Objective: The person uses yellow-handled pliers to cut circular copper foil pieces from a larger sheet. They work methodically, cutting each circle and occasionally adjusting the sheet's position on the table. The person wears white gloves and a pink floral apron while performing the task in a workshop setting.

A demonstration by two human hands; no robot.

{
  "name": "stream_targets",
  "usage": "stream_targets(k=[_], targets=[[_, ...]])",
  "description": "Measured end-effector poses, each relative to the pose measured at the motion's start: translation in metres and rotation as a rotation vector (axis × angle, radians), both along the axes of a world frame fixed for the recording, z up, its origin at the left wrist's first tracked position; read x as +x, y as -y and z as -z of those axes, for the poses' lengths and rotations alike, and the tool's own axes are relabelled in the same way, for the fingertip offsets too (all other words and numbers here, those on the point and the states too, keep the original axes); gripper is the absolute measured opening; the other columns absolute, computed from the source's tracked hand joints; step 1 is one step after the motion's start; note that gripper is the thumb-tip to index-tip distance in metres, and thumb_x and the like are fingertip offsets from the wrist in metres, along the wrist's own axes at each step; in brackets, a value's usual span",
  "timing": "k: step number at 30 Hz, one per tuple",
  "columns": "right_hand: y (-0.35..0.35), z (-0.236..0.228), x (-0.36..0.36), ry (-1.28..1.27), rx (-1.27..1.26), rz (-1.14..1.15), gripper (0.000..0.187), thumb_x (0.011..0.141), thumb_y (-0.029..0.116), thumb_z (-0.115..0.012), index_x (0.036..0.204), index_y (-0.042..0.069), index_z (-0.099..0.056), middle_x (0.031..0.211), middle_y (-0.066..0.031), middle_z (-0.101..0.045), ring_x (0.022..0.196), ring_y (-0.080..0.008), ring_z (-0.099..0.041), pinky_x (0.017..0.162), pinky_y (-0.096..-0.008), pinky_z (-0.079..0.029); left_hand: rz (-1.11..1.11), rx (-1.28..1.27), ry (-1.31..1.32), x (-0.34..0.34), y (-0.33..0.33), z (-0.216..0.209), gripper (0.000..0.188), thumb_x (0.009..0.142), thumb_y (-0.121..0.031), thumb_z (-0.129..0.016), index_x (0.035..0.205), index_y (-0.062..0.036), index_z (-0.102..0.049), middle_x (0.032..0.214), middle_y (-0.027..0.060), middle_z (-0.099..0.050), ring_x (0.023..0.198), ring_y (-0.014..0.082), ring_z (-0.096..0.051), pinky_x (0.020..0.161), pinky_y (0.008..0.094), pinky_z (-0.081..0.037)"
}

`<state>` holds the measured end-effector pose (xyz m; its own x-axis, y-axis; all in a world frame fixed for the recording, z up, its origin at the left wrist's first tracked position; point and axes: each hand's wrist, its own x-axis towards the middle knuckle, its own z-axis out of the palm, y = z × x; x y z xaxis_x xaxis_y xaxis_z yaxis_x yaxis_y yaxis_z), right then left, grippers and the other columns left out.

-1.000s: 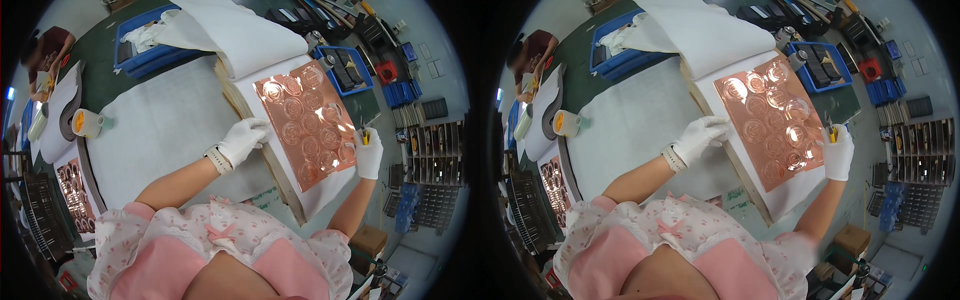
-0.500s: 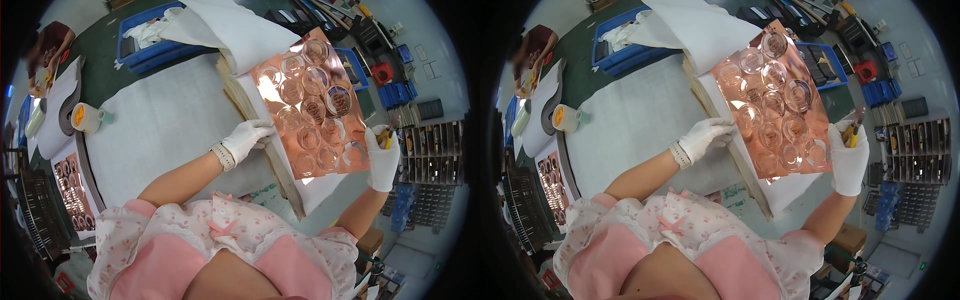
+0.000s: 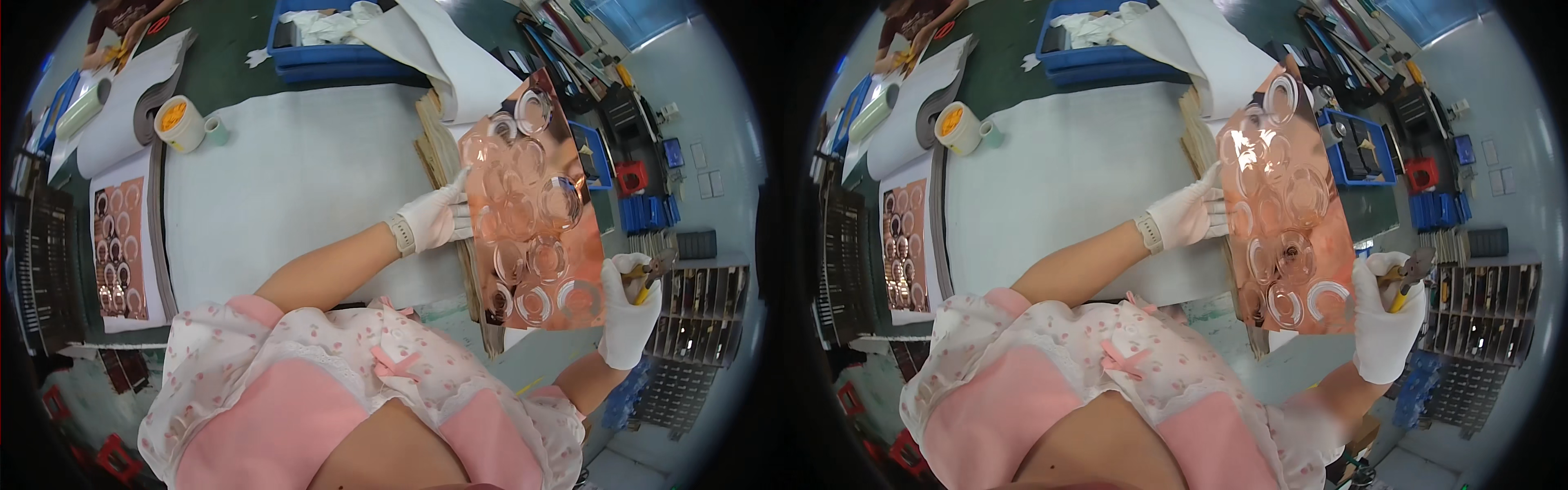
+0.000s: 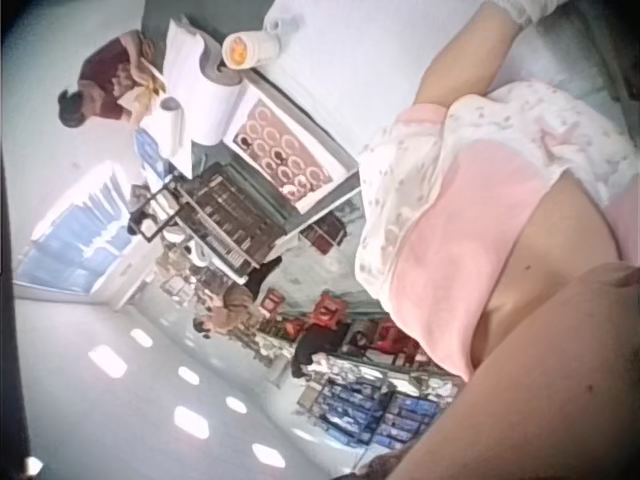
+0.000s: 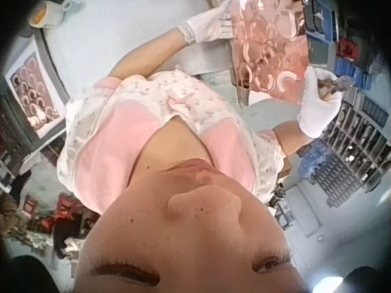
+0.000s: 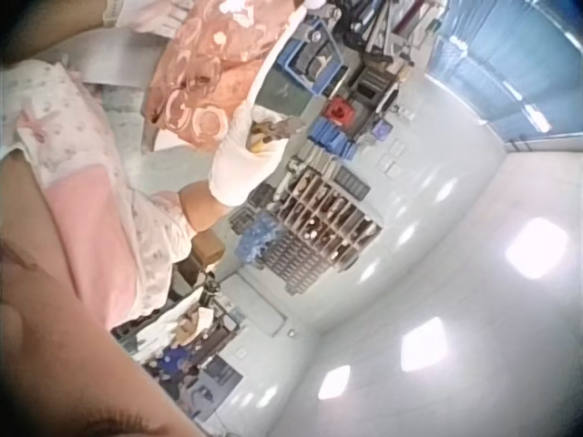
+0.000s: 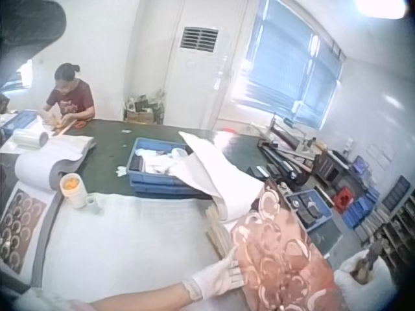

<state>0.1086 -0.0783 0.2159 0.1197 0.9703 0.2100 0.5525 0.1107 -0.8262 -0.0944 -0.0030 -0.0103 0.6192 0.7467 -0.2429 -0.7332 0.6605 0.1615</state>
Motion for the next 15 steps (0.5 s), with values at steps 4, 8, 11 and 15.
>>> stream_targets(k=[4, 8, 11, 15], targets=[[0.002, 0.011, -0.01, -0.046, 0.002, -0.05, 0.019, 0.082, -0.007, -0.064, 0.095, 0.005, -0.055, 0.086, 0.0, -0.058, 0.075, -0.0063, -0.053, 0.067, -0.0223, -0.045, -0.341, 0.11, 0.005, -0.04, 0.013, -0.009, 0.067, 0.087, -0.052, -0.058, 0.134, -0.0083, -0.041, 0.129, 0.0087, -0.051, 0.117, 0.0243, -0.052, 0.1, 0.0429, -0.044], [-0.001, 0.043, -0.022, -0.125, 0.022, -0.106, 0.019, 0.082, -0.007, -0.063, 0.095, 0.005, -0.056, 0.086, 0.0011, -0.057, 0.079, -0.0069, -0.053, 0.075, -0.0214, -0.043, -0.62, 0.293, -0.065, -0.11, 0.034, -0.032, 0.06, 0.091, -0.045, -0.057, 0.135, -0.0079, -0.04, 0.132, 0.0078, -0.05, 0.12, 0.022, -0.051, 0.1, 0.0422, -0.044], [-0.008, 0.084, -0.047, -0.096, -0.16, -0.18, 0.018, 0.081, -0.004, -0.067, 0.092, 0.005, -0.057, 0.084, 0.0022, -0.057, 0.076, -0.0059, -0.052, 0.07, -0.0213, -0.043, -0.861, 0.505, -0.378, -0.153, 0.074, -0.049, 0.055, 0.094, -0.039, -0.055, 0.136, -0.0077, -0.039, 0.13, 0.0067, -0.052, 0.119, 0.0193, -0.051, 0.101, 0.0381, -0.044], [-0.023, 0.113, -0.076, -0.031, -0.229, -0.31, 0.017, 0.078, 0.0, -0.072, 0.087, 0.005, -0.058, 0.078, 0.0029, -0.055, 0.071, -0.0052, -0.049, 0.064, -0.0207, -0.042, -0.865, 0.457, -0.822, -0.198, 0.126, -0.083, 0.04, 0.095, -0.034, -0.055, 0.121, -0.0036, -0.055, 0.111, 0.0039, -0.059, 0.103, 0.0116, -0.054, 0.088, 0.0267, -0.045]])
